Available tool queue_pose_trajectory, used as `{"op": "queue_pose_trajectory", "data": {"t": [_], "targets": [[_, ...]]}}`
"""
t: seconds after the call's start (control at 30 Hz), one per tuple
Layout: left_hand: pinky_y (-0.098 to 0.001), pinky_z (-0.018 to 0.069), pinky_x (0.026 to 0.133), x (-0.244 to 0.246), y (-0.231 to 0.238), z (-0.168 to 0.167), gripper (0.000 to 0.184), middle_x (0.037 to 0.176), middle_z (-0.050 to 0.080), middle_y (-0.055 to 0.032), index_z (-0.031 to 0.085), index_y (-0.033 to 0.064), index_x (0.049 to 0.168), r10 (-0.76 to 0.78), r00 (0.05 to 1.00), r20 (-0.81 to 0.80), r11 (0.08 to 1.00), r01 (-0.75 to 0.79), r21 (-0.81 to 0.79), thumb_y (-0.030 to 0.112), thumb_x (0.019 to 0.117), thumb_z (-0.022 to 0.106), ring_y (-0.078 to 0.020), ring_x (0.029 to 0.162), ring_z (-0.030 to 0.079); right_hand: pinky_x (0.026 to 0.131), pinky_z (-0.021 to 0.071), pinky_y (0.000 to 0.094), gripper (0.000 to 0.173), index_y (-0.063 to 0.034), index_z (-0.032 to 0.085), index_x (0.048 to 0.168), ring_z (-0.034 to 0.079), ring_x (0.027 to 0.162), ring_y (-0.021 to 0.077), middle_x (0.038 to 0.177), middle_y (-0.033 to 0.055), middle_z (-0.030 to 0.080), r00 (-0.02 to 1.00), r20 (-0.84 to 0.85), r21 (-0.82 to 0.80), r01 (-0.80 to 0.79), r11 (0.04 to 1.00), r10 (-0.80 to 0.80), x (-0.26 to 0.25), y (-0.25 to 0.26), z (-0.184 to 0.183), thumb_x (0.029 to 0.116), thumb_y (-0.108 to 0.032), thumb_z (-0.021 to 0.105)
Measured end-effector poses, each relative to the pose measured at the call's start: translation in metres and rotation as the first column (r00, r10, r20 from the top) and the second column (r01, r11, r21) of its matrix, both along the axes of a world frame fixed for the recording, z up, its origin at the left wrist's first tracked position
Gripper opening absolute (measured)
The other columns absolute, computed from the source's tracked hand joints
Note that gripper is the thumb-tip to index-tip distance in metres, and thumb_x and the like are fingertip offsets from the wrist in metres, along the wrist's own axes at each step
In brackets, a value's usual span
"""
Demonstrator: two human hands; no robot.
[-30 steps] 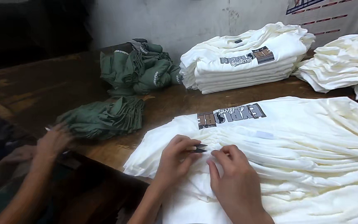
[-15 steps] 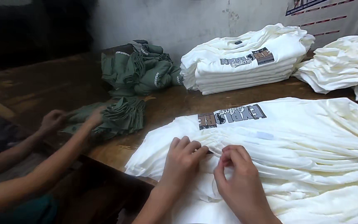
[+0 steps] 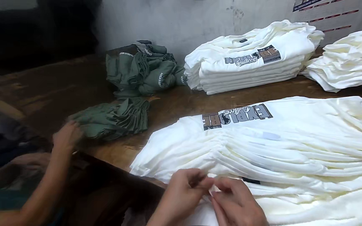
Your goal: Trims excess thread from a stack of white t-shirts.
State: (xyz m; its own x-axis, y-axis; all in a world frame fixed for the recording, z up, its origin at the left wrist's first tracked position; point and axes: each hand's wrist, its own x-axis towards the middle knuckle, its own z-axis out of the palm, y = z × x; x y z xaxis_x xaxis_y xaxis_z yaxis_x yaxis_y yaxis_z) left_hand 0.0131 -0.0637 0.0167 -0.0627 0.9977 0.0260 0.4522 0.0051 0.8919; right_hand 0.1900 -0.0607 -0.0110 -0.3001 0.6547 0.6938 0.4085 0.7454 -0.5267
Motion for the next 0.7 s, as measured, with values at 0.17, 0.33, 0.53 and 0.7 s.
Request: {"op": "queue_pose_trajectory", "data": {"t": [0.17, 0.33, 0.53, 0.7], "targets": [[-0.0155, 0.0372, 0.043, 0.000, -0.001, -0.020, 0.004, 0.065, 0.057, 0.0105, 0.070, 0.0138, 0.093, 0.003, 0.922, 0.387, 0.988, -0.062, 0.140, 0.017, 0.0945, 0.068, 0.0022, 0.046, 0.044, 0.078, 0.0636, 0.0364, 0.026, 0.0058, 0.068, 0.120, 0.072, 0.089, 0.0235, 0.118, 0.0207, 0.064, 0.994, 0.050, -0.531, 0.112, 0.840, -0.100, 0.010, 0.002, 0.024, 0.0999, -0.009, 0.059], [-0.0138, 0.0401, 0.047, -0.006, 0.001, -0.023, 0.006, 0.070, 0.061, 0.0110, 0.071, 0.0123, 0.095, -0.125, 0.955, 0.270, 0.968, 0.058, 0.245, 0.014, 0.0972, 0.065, 0.0040, 0.052, 0.048, 0.070, 0.0578, 0.0323, 0.019, -0.0153, 0.083, 0.100, 0.068, 0.080, 0.0122, 0.093, 0.0019, 0.072, 0.996, -0.061, -0.585, 0.013, 0.811, -0.060, -0.001, 0.014, 0.022, 0.0916, -0.030, 0.075], [-0.0188, 0.0559, 0.066, -0.009, -0.008, -0.005, 0.037, 0.098, 0.072, 0.0061, 0.071, 0.0134, 0.111, 0.069, 0.985, -0.155, 0.916, -0.001, 0.401, 0.036, 0.0836, 0.082, -0.0013, 0.082, 0.067, 0.051, 0.0577, 0.0204, 0.006, -0.0028, 0.079, 0.092, 0.064, 0.058, 0.0060, 0.085, 0.0044, 0.066, 0.881, -0.434, -0.640, -0.155, 0.752, -0.188, 0.005, 0.015, 0.028, 0.0909, -0.006, 0.074], [-0.0313, 0.0573, 0.070, 0.006, -0.007, 0.017, 0.022, 0.095, 0.073, 0.0040, 0.080, 0.0209, 0.100, 0.263, 0.798, -0.542, 0.820, 0.112, 0.562, 0.038, 0.0889, 0.072, -0.0123, 0.083, 0.068, 0.051, 0.0558, 0.0197, 0.006, -0.0026, 0.076, 0.093, 0.062, 0.058, 0.0061, 0.086, 0.0039, 0.066, 0.863, -0.451, -0.675, -0.164, 0.720, -0.227, 0.005, 0.017, 0.028, 0.0932, -0.006, 0.071]]}}
